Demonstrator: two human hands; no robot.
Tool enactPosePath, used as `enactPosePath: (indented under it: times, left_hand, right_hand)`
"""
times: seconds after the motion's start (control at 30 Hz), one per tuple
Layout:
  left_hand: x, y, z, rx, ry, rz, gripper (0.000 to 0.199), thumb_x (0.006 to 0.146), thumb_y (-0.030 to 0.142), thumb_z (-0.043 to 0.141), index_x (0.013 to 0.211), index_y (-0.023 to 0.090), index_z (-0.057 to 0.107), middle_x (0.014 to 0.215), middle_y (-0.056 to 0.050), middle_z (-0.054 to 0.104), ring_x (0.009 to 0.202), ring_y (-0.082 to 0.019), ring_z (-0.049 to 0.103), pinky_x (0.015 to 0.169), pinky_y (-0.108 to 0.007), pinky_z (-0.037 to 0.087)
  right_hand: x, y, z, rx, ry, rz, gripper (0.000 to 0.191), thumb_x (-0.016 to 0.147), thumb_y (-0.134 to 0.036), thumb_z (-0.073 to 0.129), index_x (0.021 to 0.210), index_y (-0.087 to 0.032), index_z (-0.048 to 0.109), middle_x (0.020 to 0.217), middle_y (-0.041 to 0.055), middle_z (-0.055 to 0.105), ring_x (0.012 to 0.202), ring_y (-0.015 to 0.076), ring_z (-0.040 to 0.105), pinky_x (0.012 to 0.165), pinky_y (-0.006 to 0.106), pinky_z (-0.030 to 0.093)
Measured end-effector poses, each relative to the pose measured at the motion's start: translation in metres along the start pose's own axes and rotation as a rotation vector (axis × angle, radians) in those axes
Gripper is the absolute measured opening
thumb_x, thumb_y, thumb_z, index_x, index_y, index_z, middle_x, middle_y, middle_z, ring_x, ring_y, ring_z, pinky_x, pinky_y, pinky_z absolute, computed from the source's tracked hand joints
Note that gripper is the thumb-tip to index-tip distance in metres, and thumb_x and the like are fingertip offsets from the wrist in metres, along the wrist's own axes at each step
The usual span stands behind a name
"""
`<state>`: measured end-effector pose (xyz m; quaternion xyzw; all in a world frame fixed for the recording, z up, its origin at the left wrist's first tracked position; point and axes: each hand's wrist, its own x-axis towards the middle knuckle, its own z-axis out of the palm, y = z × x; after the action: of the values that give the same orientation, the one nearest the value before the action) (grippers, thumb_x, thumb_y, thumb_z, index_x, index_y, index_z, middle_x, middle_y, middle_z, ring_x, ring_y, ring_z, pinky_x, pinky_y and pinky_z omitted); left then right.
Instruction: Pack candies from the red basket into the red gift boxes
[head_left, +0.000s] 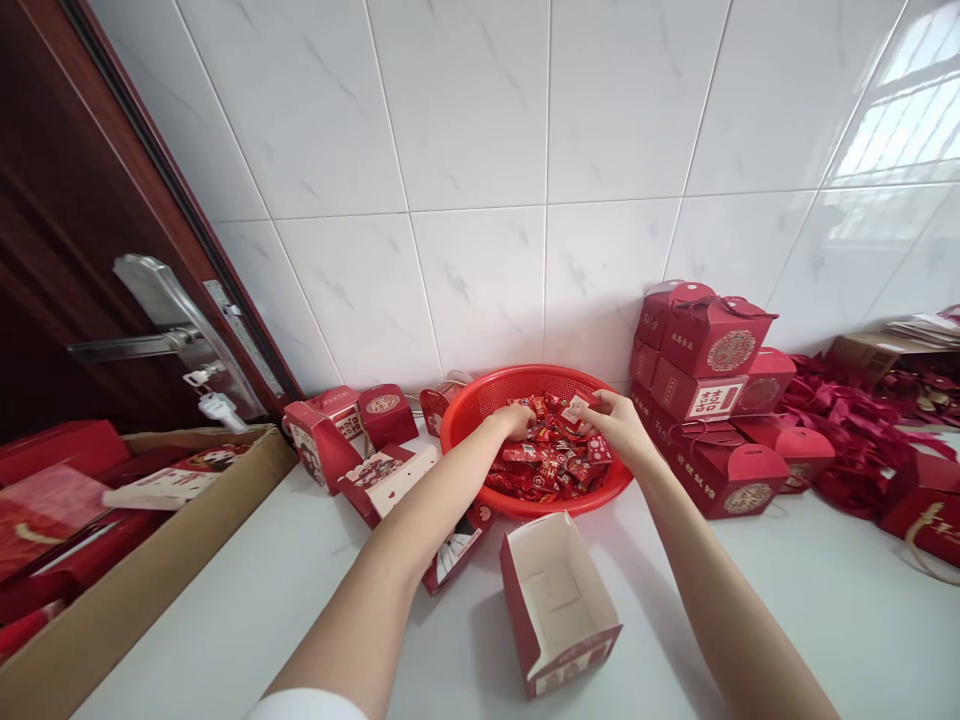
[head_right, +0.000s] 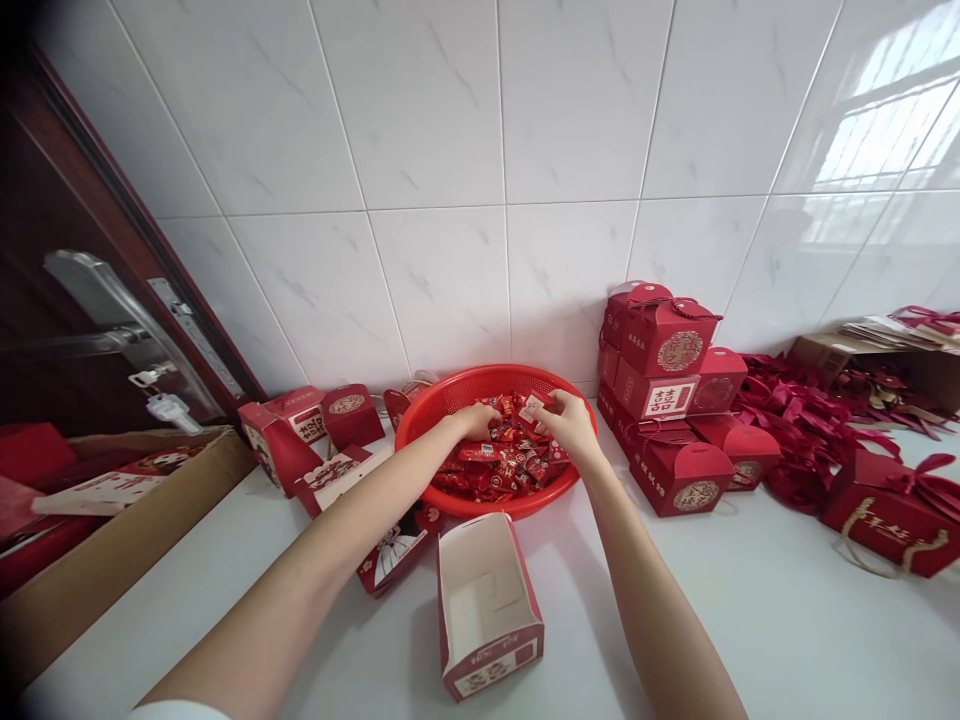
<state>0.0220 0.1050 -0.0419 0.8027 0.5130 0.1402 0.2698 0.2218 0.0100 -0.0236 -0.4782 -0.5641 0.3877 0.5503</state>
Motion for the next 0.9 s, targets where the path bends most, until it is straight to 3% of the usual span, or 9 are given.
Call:
enactPosePath:
  times: [0.17,0.3,0.4,0.5,0.6,0.7,0.77,0.9]
  left_hand:
    - [-0.002,0.007,-0.002,0.114,-0.134,-0.056,0.03,0.097,0.036,0.061,0.121,0.018,0.064,0.125,-0.009,0.063,0.107,-0.023,0.064,0.091,-0.042,0.057]
    - [-0.005,0.014,-0.003,0.166,-0.232,-0.076,0.021,0.095,0.031,0.065,0.109,0.016,0.067,0.112,-0.008,0.069,0.099,-0.02,0.066,0.089,-0.041,0.057]
    - [-0.007,0.016,-0.007,0.141,-0.226,-0.081,0.011,0.081,0.022,0.077,0.085,0.015,0.071,0.088,-0.004,0.072,0.087,-0.02,0.068,0.086,-0.039,0.056]
    - [-0.011,0.017,-0.016,0.026,-0.147,-0.038,0.015,0.063,0.016,0.083,0.068,0.018,0.07,0.071,-0.002,0.071,0.083,-0.022,0.069,0.085,-0.034,0.053]
    - [-0.015,0.022,-0.025,-0.191,-0.074,0.079,0.012,0.07,0.027,0.077,0.076,0.018,0.074,0.08,-0.003,0.075,0.087,-0.022,0.07,0.088,-0.032,0.052]
    - [-0.019,0.032,-0.03,-0.431,-0.04,0.212,0.031,0.078,0.04,0.07,0.095,0.015,0.075,0.099,-0.008,0.077,0.094,-0.021,0.07,0.092,-0.034,0.052]
    - [-0.021,0.038,-0.031,-0.556,-0.036,0.285,0.042,0.075,0.046,0.072,0.102,0.015,0.075,0.108,-0.01,0.076,0.101,-0.022,0.069,0.095,-0.036,0.051]
    - [-0.023,0.045,-0.03,-0.697,-0.053,0.376,0.046,0.064,0.05,0.081,0.095,0.015,0.077,0.116,-0.011,0.074,0.113,-0.026,0.065,0.102,-0.04,0.047]
  right_hand:
    - [-0.001,-0.001,0.0,-0.01,-0.011,-0.003,0.038,0.061,-0.047,0.08,0.065,-0.023,0.051,0.056,-0.002,0.061,0.053,0.016,0.059,0.051,0.027,0.043]
    - [0.0,-0.001,0.0,0.001,0.008,0.006,0.038,0.061,-0.045,0.081,0.066,-0.023,0.051,0.056,-0.0023,0.061,0.053,0.0167,0.06,0.051,0.027,0.045]
    - [0.0,-0.001,0.0,0.018,0.045,0.022,0.034,0.063,-0.04,0.081,0.073,-0.022,0.055,0.061,-0.0015,0.063,0.055,0.0169,0.063,0.053,0.028,0.05]
    - [-0.001,-0.001,-0.001,0.033,0.094,0.042,0.032,0.064,-0.032,0.079,0.087,-0.02,0.06,0.076,0.0013,0.07,0.057,0.0152,0.065,0.054,0.028,0.054]
    - [-0.002,-0.002,-0.001,0.043,0.119,0.059,0.03,0.067,-0.027,0.077,0.091,-0.019,0.062,0.09,0.0035,0.071,0.054,0.0118,0.063,0.052,0.026,0.053]
    - [-0.001,-0.003,0.0,0.068,0.1,0.082,0.025,0.069,-0.027,0.077,0.089,-0.02,0.064,0.09,0.0037,0.072,0.051,0.0122,0.063,0.049,0.026,0.052]
    - [-0.001,-0.004,0.001,0.097,0.074,0.1,0.022,0.073,-0.032,0.077,0.086,-0.02,0.064,0.088,0.0039,0.072,0.052,0.0141,0.065,0.047,0.027,0.051]
    - [-0.001,-0.008,0.001,0.184,-0.015,0.136,0.031,0.074,-0.048,0.078,0.086,-0.02,0.069,0.079,0.0042,0.073,0.054,0.0181,0.068,0.047,0.028,0.051]
